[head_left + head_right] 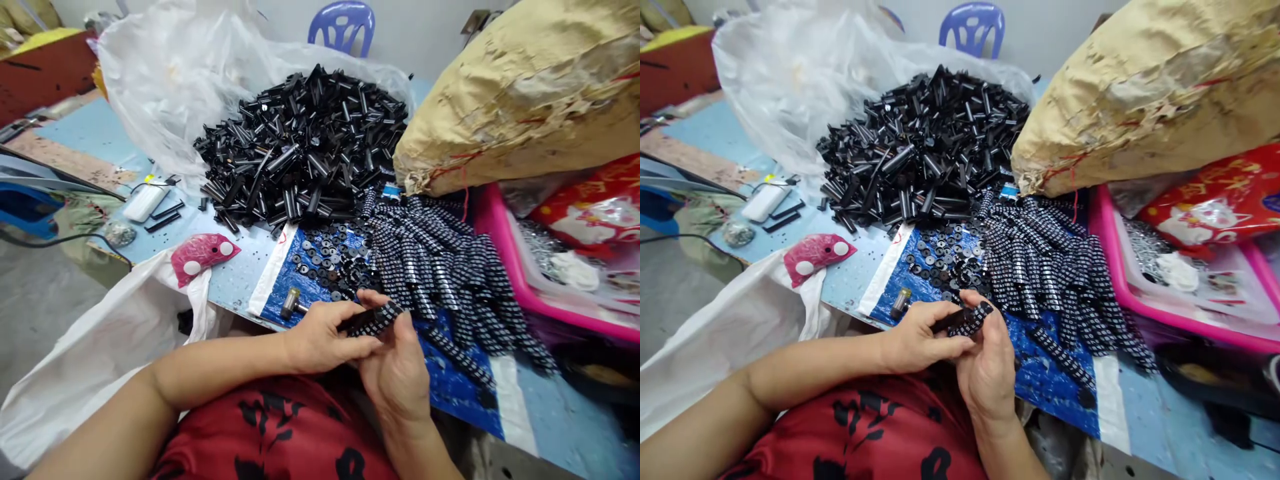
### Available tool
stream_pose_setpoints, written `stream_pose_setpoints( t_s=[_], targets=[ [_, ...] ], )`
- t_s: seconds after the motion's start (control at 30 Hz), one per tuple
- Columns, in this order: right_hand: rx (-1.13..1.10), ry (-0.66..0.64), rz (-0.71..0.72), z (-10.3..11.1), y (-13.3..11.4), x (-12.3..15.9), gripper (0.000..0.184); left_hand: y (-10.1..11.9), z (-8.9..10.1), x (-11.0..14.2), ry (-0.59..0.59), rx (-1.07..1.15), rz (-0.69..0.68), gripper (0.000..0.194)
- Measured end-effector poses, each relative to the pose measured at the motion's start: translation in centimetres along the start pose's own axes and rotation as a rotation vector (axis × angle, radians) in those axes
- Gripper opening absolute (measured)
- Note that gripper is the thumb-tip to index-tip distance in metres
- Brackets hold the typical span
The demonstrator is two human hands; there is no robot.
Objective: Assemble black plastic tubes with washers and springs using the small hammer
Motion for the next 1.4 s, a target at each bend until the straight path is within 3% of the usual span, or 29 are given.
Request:
stream_pose_setpoints(
  t_s=[0.13,0.2,0.3,0.4,0.5,0.57,0.7,0.93,1.03,1.1,1.2,1.27,1.33,1.4],
  targets=[
    [0.643,-0.019,0.665,2.4,0.4,-0.2,0.114,0.6,1.5,0.8,0.035,0.11,0.134,0.027],
    [0.918,0.001,0.966,3.2,0.4,-0.2,0.118,0.8,2.0,1.1,0.011,0.168,0.144,0.028],
    [1.06,0.04,1.183,3.3,0.0,0.1,0.111,0.4,1.9,1.5,0.02,0.19,0.174,0.039],
    [1.082,0.064,1.21,2.4,-0.2,0.7,0.113,-0.1,1.4,1.4,0.123,0.146,0.231,0.06],
    [1.112,0.072,1.238,1.5,0.0,1.4,0.108,-0.1,1.0,1.2,0.213,0.101,0.158,0.062],
    [1.137,0.111,1.278,1.1,0.2,1.7,0.107,0.0,0.8,1.1,0.238,0.16,0.141,0.061],
    [1.195,0.13,1.285,1.1,0.6,1.5,0.105,0.0,1.2,1.4,0.285,0.392,0.244,0.064],
    [1.232,0.034,1.212,1.3,1.5,0.7,0.109,-1.2,3.1,2.4,0.16,0.722,0.535,0.059],
    [1.215,0.014,1.175,1.3,1.9,0.0,0.114,-1.9,4.0,2.9,0.19,0.828,0.59,0.061],
    [1.289,0.11,1.185,1.6,2.2,-0.5,0.093,-2.4,5.3,3.1,0.271,0.672,0.451,0.058],
    [1.479,0.199,1.225,2.2,2.8,-0.9,0.042,-3.3,8.1,3.4,0.388,0.27,0.2,0.049],
    [1.512,0.199,1.225,2.6,2.8,-0.8,0.031,-3.9,9.9,3.6,0.405,0.034,0.132,0.043],
    [1.482,0.229,1.196,2.8,2.3,-0.5,0.028,-4.3,11.1,3.5,0.316,-0.19,0.118,0.035],
    [1.429,0.252,1.157,2.7,1.4,-0.3,0.026,-4.4,11.6,3.3,0.137,-0.414,0.118,0.028]
  ],
)
Point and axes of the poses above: each hand's wrist, its own x-axis away from the middle knuckle, its own z-axis out of the back of the hand, y = z × x, the point moved 1 cm from there along -x, towards the middle knuckle, and after that the axes turned 15 degrees about -z, right-handed, at the moved point
